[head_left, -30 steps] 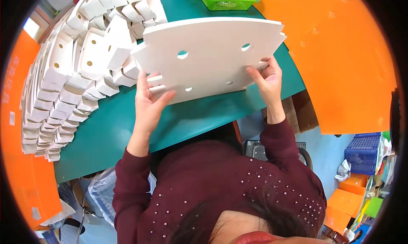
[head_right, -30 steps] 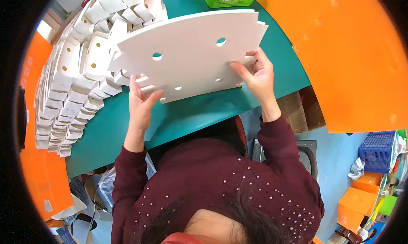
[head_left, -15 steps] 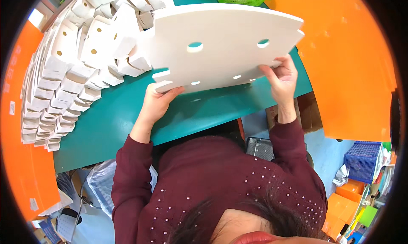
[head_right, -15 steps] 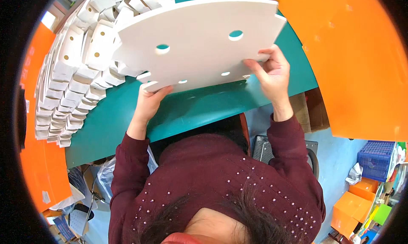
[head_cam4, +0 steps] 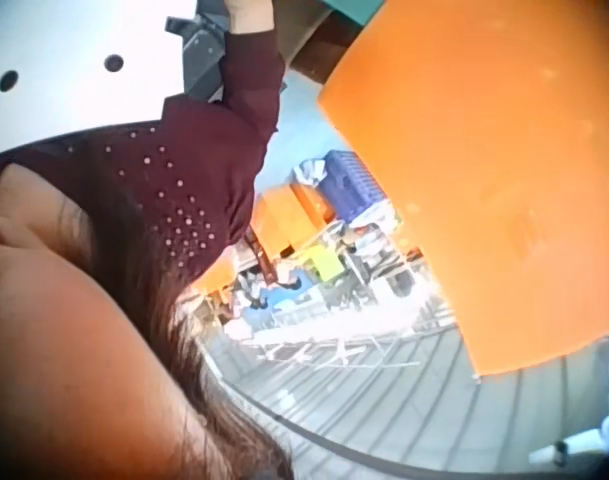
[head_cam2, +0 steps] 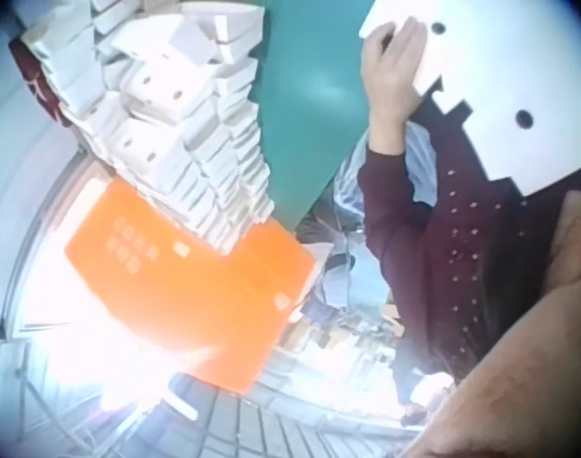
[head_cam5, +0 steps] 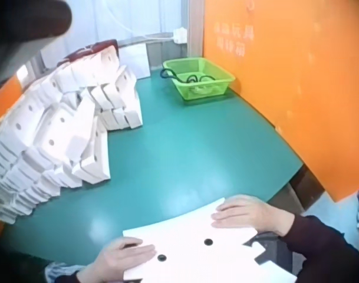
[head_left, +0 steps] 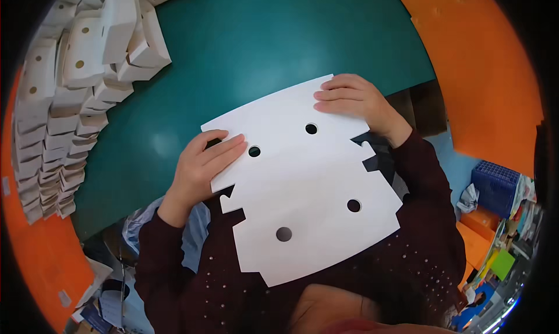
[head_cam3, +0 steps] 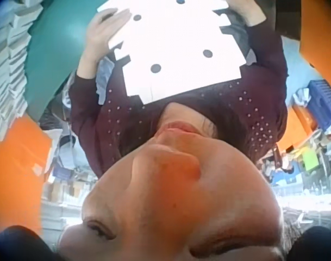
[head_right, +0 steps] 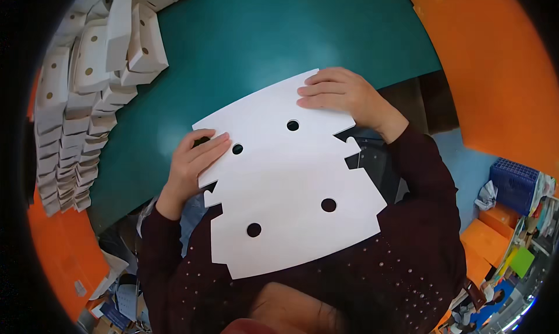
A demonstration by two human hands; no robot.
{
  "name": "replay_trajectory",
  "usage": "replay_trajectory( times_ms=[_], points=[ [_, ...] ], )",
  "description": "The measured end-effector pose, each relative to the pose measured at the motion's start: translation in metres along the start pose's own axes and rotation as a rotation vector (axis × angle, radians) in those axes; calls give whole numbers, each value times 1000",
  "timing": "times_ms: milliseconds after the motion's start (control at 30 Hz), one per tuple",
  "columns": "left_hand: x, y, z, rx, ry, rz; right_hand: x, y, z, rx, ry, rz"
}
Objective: Folding cardboard box templates into assembled boxes in a factory-like setting.
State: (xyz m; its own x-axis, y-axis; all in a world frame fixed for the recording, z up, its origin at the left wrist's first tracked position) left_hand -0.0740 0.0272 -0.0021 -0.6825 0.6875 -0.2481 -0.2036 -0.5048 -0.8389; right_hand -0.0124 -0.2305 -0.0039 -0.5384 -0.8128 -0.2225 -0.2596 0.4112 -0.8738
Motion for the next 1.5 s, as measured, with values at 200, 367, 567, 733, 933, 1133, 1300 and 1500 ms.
replay_trajectory(
  times_ms=[200,367,567,733,933,1133,1300,1500],
  points=[
    [16,10,-11,79,-238,73,4,8,11,-227,139,-3],
    [37,20,-53,687,-922,42,-2,3,23,-132,316,38],
    [-3,-9,-61,103,-746,238,-12,3,51,-55,753,-18],
    [8,-4,-73,539,-676,343,-17,-2,58,-346,577,140],
    [-16,-35,-21,-71,-61,146,-19,-19,32,82,136,41],
    [-5,-6,1,-224,-245,-87,11,-5,-11,343,44,62],
    [6,7,-1,-280,-255,19,5,-2,-1,20,240,-48],
    [15,12,-22,385,-867,299,-5,1,29,-420,671,-145]
  ],
)
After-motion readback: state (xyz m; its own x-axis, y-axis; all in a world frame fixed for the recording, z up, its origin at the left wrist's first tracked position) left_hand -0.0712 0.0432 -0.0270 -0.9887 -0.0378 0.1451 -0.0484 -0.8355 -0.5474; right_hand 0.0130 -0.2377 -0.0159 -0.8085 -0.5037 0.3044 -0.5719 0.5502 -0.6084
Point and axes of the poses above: each hand's wrist, its own x-axis away from the middle knuckle, its own y-axis out of the palm, z = x × y, the point moved 7 cm from there along -x, towards the middle knuckle, and after that the axes turned 8 degrees about -z, right-handed, at the moved point
